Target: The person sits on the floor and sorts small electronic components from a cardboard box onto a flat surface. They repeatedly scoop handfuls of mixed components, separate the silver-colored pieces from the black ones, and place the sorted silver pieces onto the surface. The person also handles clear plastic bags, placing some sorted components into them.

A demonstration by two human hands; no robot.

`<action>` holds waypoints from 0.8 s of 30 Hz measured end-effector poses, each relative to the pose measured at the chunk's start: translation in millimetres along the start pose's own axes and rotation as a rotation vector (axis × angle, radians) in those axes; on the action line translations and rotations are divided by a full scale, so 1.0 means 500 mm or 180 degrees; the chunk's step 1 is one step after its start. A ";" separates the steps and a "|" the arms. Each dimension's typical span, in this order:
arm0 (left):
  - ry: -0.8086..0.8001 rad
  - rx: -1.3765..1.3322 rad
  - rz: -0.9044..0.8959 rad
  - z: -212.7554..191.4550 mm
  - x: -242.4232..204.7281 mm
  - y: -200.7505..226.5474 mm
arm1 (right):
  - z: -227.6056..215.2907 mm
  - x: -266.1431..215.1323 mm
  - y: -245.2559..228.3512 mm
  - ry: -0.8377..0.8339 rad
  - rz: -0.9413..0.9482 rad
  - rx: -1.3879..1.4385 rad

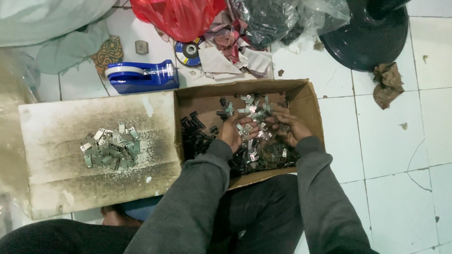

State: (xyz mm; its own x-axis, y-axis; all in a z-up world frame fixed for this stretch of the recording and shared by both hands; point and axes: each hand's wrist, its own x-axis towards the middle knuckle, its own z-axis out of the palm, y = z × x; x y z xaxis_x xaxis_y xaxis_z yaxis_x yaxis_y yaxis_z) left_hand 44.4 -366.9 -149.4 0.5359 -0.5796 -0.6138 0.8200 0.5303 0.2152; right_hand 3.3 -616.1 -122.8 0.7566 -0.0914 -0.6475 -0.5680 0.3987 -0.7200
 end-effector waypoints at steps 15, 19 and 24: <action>-0.0038 0.0332 -0.0037 -0.038 0.034 -0.032 | 0.010 -0.018 -0.026 -0.0710 0.0369 0.0799; -0.0020 0.0443 0.0106 -0.004 -0.009 -0.014 | -0.009 0.004 -0.011 -0.0438 0.0399 0.0828; 0.0405 0.3059 0.1223 -0.036 0.057 -0.036 | -0.068 0.051 0.022 0.0402 -0.0233 -0.0469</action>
State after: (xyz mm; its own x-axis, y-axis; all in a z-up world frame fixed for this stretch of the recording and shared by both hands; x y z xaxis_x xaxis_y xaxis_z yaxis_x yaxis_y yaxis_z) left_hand 41.3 -381.5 -184.2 0.8154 -0.3770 -0.4394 0.4427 -0.0831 0.8928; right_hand 5.4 -645.2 -155.5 0.7561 -0.2327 -0.6116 -0.5614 0.2497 -0.7890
